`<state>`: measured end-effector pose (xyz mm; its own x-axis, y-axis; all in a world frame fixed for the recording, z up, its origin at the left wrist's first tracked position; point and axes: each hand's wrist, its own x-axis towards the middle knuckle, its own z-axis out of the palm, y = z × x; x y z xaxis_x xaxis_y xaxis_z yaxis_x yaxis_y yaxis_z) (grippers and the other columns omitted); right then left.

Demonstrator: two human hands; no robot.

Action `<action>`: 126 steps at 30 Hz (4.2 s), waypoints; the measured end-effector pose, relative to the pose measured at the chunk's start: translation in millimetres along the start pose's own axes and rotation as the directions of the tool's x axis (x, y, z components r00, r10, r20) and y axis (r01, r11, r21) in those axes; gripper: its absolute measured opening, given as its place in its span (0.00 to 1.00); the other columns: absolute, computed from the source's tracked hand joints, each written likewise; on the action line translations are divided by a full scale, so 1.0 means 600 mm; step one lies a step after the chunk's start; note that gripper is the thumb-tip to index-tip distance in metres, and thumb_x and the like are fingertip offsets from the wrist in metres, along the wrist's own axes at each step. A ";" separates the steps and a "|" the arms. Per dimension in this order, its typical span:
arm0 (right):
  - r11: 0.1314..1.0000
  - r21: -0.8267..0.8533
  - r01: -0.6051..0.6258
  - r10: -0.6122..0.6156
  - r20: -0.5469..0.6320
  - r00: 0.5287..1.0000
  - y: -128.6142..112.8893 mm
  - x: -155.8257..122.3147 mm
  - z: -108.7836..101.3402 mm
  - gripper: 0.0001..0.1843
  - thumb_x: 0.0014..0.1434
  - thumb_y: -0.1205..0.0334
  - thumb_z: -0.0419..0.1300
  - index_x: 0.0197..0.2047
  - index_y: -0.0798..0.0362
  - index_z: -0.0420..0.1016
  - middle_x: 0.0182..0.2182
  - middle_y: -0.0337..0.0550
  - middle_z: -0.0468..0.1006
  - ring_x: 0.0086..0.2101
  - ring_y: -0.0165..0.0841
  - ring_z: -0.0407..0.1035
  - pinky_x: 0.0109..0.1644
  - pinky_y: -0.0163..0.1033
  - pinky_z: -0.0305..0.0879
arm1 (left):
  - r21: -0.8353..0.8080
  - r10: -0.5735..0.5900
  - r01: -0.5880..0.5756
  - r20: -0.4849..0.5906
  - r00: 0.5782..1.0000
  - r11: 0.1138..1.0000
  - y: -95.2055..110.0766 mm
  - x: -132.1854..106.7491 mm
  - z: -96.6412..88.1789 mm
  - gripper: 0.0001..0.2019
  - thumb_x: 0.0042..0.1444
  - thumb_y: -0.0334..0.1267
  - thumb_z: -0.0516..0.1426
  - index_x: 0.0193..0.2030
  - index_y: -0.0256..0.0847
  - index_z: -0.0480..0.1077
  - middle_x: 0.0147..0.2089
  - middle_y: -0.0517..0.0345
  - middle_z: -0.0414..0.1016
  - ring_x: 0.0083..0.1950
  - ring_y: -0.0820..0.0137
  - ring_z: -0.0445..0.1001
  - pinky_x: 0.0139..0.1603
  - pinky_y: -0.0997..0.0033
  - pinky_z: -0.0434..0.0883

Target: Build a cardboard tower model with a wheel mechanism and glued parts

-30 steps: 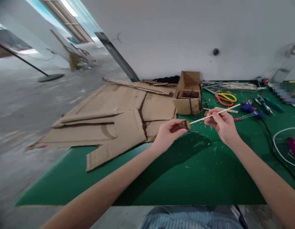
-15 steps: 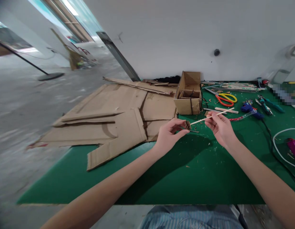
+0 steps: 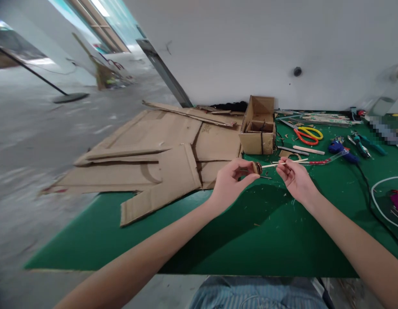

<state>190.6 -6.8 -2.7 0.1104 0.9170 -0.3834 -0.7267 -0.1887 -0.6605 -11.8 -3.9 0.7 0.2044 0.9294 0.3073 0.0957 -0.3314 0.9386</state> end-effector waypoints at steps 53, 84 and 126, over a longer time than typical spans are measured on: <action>0.459 -0.669 0.585 -0.457 0.386 0.801 -0.121 0.017 -0.057 0.05 0.48 0.64 0.73 0.31 0.51 0.83 0.24 0.37 0.79 0.22 0.25 0.69 0.26 0.30 0.70 | -0.001 -0.089 0.090 0.142 0.986 0.996 -0.034 0.051 -0.053 0.20 0.51 0.38 0.66 0.51 0.38 0.74 0.43 0.51 0.81 0.43 0.68 0.80 0.49 0.65 0.79; 0.957 -0.149 0.251 -0.168 0.422 0.891 -0.092 -0.001 0.118 0.37 0.55 0.37 0.63 0.17 0.50 0.44 0.12 0.26 0.42 0.14 0.21 0.35 0.15 0.30 0.36 | -0.351 -0.333 0.500 0.438 0.835 0.792 -0.029 -0.009 0.007 0.19 0.44 0.44 0.72 0.41 0.35 0.79 0.38 0.49 0.84 0.40 0.65 0.84 0.43 0.69 0.81; 0.982 -0.109 0.154 -0.119 0.278 0.953 -0.056 0.012 0.041 0.27 0.61 0.34 0.56 0.28 0.50 0.69 0.16 0.30 0.56 0.18 0.25 0.53 0.23 0.32 0.55 | -0.080 -0.099 0.089 -0.133 0.986 0.993 0.046 0.036 -0.035 0.09 0.51 0.41 0.65 0.35 0.37 0.76 0.28 0.59 0.78 0.26 0.75 0.75 0.30 0.75 0.76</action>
<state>199.1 14.8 32.6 0.0033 0.9942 -0.1078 -0.6224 -0.0824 -0.7784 -25.0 10.3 36.7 0.0629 0.9709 0.2309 0.0357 -0.2334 0.9717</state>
